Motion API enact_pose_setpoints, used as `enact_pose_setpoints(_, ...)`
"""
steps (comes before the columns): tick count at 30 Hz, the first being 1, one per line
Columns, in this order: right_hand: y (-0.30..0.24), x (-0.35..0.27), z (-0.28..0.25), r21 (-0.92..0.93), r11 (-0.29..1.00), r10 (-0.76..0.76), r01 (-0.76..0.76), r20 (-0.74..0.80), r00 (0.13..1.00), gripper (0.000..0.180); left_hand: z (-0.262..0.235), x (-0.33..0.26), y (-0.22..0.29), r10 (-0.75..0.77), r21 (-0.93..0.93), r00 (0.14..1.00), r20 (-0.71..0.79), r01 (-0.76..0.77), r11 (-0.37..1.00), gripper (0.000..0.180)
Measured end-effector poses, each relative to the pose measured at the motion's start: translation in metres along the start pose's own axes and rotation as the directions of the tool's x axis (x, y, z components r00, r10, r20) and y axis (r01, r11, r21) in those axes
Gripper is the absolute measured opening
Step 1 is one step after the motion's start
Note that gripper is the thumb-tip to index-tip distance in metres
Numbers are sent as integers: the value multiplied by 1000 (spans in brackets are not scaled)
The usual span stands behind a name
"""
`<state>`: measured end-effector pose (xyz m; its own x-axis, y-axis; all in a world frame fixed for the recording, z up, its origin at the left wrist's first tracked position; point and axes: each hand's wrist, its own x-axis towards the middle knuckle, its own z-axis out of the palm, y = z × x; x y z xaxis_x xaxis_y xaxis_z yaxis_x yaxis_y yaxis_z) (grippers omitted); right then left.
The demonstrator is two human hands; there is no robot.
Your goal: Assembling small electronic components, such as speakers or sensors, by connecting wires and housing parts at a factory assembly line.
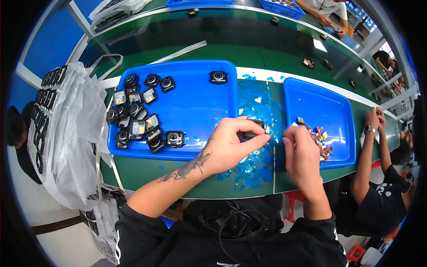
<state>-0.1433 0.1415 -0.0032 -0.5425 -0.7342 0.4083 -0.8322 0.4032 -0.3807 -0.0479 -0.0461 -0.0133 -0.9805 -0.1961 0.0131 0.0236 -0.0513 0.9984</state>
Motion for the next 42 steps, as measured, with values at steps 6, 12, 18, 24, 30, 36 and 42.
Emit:
enact_pose_setpoints(6,-6,12,2,716,630,305,-302,130,943,16,-1,-3,10,-134,-20,984,121,137,990,13)
enact_pose_setpoints(12,0,13,7,888,393,101,-240,218,971,21,0,-3,7,-139,-139,974,181,166,976,13)
enact_pose_setpoints(18,4,10,7,943,320,70,-90,71,995,16,1,0,3,-114,-157,980,162,139,978,23)
enact_pose_setpoints(24,-1,6,-10,921,383,94,-65,31,995,16,1,-2,4,88,-8,993,-73,-88,996,46)
enact_pose_setpoints(30,-14,22,2,527,849,75,-48,-29,997,14,8,-3,1,64,-175,994,-85,-78,981,47)
enact_pose_setpoints(36,-24,24,12,396,918,51,-11,-89,995,13,12,-5,-2,-21,-319,1000,-7,18,948,48)
enact_pose_setpoints(42,-28,24,7,383,922,89,-51,-83,993,15,15,-5,-4,34,-427,999,-16,-38,903,42)
